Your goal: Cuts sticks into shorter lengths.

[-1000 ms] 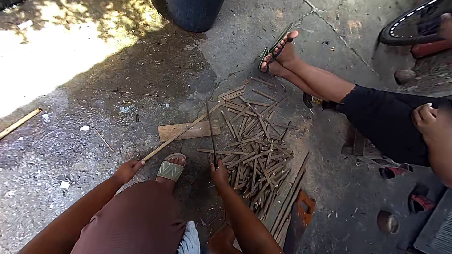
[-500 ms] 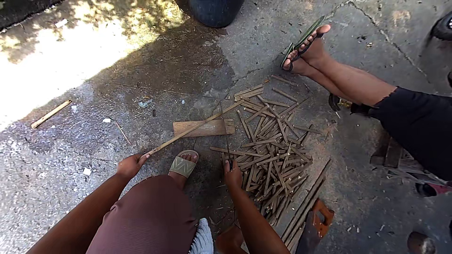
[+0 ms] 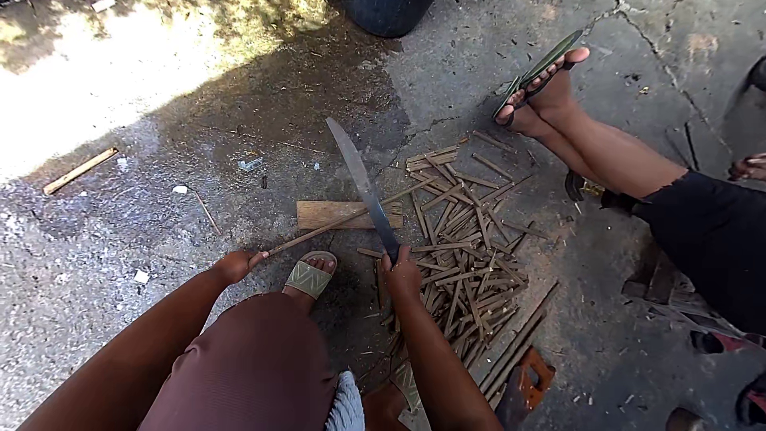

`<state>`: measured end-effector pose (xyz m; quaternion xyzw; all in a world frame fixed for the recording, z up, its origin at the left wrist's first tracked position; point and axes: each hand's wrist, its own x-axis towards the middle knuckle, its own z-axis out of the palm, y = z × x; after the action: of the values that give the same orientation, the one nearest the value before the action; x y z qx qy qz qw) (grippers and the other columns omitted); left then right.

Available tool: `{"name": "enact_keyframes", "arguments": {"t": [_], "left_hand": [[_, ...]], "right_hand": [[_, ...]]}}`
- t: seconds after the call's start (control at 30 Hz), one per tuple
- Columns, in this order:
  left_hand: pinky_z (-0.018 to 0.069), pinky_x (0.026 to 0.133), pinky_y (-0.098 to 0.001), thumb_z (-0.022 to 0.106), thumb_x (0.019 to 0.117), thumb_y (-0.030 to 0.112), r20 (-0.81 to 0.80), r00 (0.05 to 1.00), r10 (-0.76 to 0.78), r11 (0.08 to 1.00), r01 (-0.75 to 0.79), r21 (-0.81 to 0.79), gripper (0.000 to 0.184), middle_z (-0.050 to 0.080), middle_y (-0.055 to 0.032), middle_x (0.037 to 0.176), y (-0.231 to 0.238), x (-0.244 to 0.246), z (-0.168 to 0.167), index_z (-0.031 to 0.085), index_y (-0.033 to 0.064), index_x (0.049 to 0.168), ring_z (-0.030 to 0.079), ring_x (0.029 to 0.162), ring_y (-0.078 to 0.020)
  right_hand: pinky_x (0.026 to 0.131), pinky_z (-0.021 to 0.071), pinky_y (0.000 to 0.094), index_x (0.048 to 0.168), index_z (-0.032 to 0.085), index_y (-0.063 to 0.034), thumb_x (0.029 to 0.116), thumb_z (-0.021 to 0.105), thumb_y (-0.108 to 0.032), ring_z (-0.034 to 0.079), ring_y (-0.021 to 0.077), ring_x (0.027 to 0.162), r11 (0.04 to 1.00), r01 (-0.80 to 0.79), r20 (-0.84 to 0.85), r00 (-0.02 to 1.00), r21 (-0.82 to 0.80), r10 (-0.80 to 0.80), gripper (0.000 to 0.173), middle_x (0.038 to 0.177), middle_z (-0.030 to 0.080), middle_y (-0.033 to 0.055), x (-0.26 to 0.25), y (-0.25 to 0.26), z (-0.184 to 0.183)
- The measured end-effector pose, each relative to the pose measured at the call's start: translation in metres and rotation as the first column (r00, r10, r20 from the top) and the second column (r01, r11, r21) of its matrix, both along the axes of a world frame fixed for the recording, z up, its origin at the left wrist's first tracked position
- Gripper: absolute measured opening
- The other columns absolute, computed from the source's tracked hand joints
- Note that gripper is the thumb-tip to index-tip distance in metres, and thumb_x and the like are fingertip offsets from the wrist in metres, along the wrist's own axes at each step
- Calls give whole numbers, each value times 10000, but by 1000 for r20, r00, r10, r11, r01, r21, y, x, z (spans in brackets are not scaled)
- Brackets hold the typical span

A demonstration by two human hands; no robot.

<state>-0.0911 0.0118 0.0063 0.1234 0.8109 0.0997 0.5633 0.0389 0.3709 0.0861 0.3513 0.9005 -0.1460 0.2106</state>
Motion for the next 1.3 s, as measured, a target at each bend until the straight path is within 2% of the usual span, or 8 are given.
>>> {"name": "enact_keyframes", "arguments": {"t": [0.13,0.4,0.6,0.8,0.9,0.97,1.17,1.3], "left_hand": [[421,1050,-656,196,1097,572,-11,1000,7,1000,-7,-19,804,645,-334,1222,1,-4,-1,644,-89,1194,596,1243,-474],[443,1019,-674,242,1096,574,-81,997,18,996,-25,-84,756,656,-308,1228,6,-4,9,653,-52,1199,609,1237,-466],[501,948,-659,318,1083,583,-236,971,36,979,-81,-185,674,674,-267,1216,16,6,18,648,12,1219,644,1191,-451],[503,960,-642,336,1093,551,-284,958,30,980,-85,-182,640,666,-270,1241,17,14,14,628,10,1271,640,1204,-449],[500,971,-634,314,1089,574,-266,964,20,978,-74,-197,665,668,-260,1249,19,14,14,619,14,1278,637,1215,-440],[498,976,-630,311,1088,578,-258,966,22,977,-76,-199,669,669,-259,1244,20,14,14,618,13,1276,635,1220,-441],[514,939,-635,304,1081,593,-259,965,27,979,-78,-187,664,690,-252,1183,33,6,13,634,37,1236,655,1178,-438],[492,985,-634,341,1111,490,-236,969,76,996,-85,-27,592,657,-273,1222,61,-10,7,627,-13,1238,631,1195,-451]], "right_hand": [[996,532,525,1460,493,-43,1094,471,-385,664,352,1219,1000,10,330,944,-10,-6,502,1342,649,203,-5,15,-11],[852,568,540,1211,605,53,1061,565,-359,731,387,994,998,49,-100,994,38,-45,440,1076,713,244,7,0,-1],[954,546,538,1369,551,-41,1079,477,-504,698,344,1146,989,135,195,973,-58,-121,551,1236,700,190,14,1,-15],[920,558,524,1272,581,63,1072,544,-405,715,384,1071,999,53,-27,998,4,-53,510,1144,701,251,12,-6,-19],[983,543,507,1397,518,-15,1097,461,-407,682,340,1188,997,81,255,964,-7,-76,497,1283,676,205,7,4,-30],[981,541,512,1406,521,-32,1102,439,-421,679,339,1195,995,100,299,950,-5,-94,500,1288,676,199,-1,5,-25],[919,549,542,1311,546,26,1091,503,-403,711,379,1069,969,240,-43,969,-55,-243,484,1127,708,232,8,-6,-17],[888,553,565,1301,560,15,1080,530,-412,717,382,1000,959,227,-82,966,-169,-243,482,1065,711,232,19,-18,-20]]}}
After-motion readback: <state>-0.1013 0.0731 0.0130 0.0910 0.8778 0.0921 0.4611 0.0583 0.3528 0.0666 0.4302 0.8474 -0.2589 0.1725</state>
